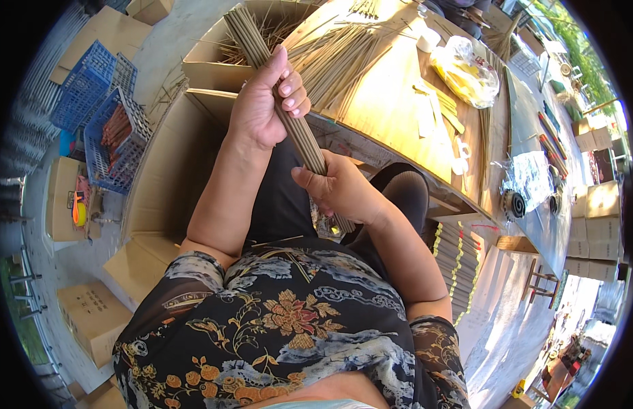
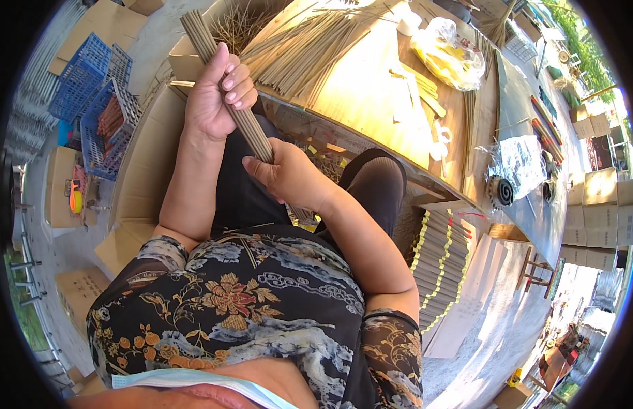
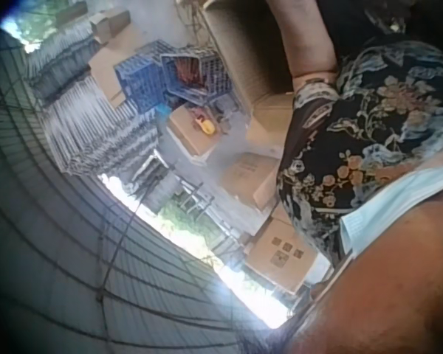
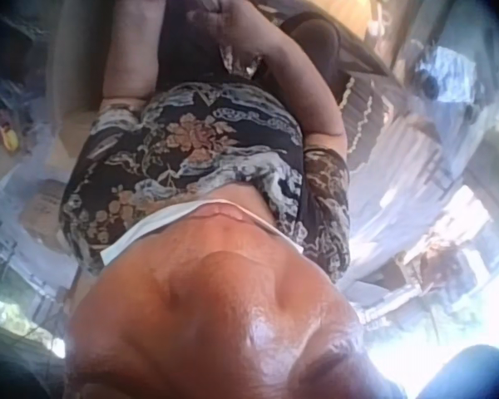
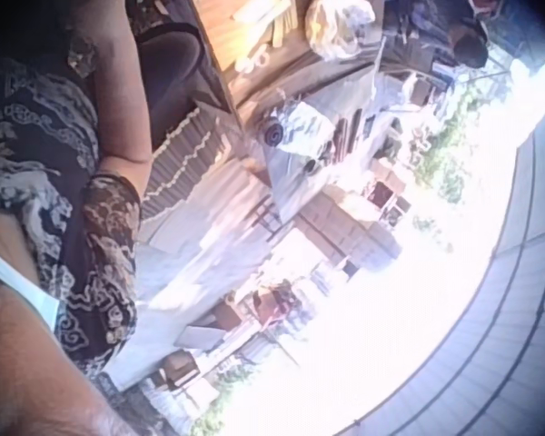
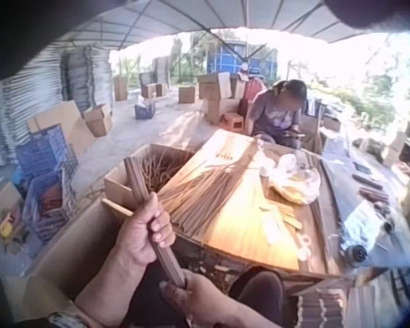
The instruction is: The person gathers thin sticks from a cardboard box, aligns them into a bundle, and secures the bundle with a yellow paper band. The person repeats this process, placing finished bundles on the table.
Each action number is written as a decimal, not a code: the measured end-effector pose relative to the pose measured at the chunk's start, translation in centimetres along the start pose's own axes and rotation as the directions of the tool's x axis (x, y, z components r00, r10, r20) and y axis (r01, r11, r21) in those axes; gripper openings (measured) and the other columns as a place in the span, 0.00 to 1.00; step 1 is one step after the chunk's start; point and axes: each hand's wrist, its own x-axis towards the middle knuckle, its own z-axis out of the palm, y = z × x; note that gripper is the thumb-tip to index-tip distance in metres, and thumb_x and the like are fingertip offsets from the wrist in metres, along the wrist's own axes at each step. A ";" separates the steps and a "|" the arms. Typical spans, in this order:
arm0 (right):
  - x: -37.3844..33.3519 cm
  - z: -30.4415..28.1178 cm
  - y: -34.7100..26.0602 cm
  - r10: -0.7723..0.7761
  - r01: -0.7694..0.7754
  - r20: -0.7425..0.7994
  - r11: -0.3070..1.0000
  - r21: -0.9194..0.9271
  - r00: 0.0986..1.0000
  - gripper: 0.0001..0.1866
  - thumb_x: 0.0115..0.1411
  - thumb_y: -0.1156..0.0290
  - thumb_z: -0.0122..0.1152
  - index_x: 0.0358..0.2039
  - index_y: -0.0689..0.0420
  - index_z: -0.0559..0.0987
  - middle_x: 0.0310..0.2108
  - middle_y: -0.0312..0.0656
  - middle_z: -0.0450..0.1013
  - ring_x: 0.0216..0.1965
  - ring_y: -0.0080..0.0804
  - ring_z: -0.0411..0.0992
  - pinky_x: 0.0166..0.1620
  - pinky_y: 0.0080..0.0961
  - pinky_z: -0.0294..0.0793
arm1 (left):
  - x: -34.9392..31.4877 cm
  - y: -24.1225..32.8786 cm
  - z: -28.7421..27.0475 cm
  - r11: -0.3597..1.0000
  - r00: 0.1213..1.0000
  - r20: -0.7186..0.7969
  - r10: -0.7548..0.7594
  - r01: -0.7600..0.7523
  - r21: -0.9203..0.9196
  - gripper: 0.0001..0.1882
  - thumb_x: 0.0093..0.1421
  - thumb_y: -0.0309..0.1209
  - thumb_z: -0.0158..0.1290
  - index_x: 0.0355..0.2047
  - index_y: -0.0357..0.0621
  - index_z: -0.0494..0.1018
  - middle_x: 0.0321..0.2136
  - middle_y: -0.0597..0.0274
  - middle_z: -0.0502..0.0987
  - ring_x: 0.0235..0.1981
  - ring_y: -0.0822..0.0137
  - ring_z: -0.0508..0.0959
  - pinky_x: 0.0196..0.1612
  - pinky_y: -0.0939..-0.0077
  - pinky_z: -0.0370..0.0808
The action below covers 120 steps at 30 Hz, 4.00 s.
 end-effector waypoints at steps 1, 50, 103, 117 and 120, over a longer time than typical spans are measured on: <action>-0.2 0.0 -0.1 -0.002 0.002 0.008 1.000 -0.003 1.000 0.14 0.59 0.63 0.52 0.24 0.56 0.62 0.11 0.29 0.59 0.10 0.15 0.57 0.14 0.14 0.55 | -0.1 -0.1 0.2 1.000 1.000 -0.029 0.003 -0.003 0.016 0.16 0.58 0.44 0.48 0.19 0.50 0.63 0.11 0.71 0.62 0.12 0.76 0.64 0.17 0.82 0.62; -0.6 -2.1 -2.9 -0.136 0.097 -0.149 0.966 -0.240 0.979 0.09 0.46 0.72 0.64 0.26 0.62 0.74 0.21 0.32 0.69 0.24 0.16 0.65 0.27 0.15 0.65 | -2.8 -1.3 1.0 0.982 0.987 -0.041 0.155 -0.149 0.114 0.15 0.62 0.42 0.41 0.22 0.47 0.65 0.18 0.65 0.68 0.18 0.71 0.70 0.22 0.77 0.69; -5.9 -6.8 4.8 0.004 0.165 -0.553 0.953 0.256 0.833 0.27 0.63 0.52 0.37 0.44 0.65 0.68 0.39 0.49 0.70 0.41 0.34 0.70 0.46 0.29 0.69 | 0.3 5.5 -7.0 0.868 0.891 -0.128 0.435 -0.453 -0.204 0.18 0.61 0.39 0.44 0.17 0.43 0.62 0.13 0.67 0.61 0.13 0.75 0.60 0.18 0.82 0.59; -9.4 -5.7 3.8 -0.105 0.152 -0.583 0.988 0.033 0.806 0.08 0.50 0.81 0.58 0.33 0.64 0.75 0.24 0.36 0.71 0.24 0.19 0.67 0.29 0.13 0.66 | -1.7 5.8 -2.6 0.877 0.871 -0.195 0.451 -0.473 -0.081 0.17 0.58 0.42 0.47 0.17 0.46 0.66 0.18 0.61 0.71 0.19 0.68 0.70 0.23 0.77 0.69; -9.8 -5.6 3.6 -0.105 0.146 -0.585 0.989 0.024 0.804 0.07 0.50 0.81 0.58 0.32 0.63 0.75 0.23 0.36 0.71 0.23 0.19 0.67 0.28 0.13 0.66 | -2.0 6.1 -3.3 0.901 0.902 -0.160 0.402 -0.420 -0.104 0.17 0.57 0.42 0.48 0.17 0.46 0.64 0.24 0.53 0.75 0.27 0.60 0.76 0.32 0.66 0.76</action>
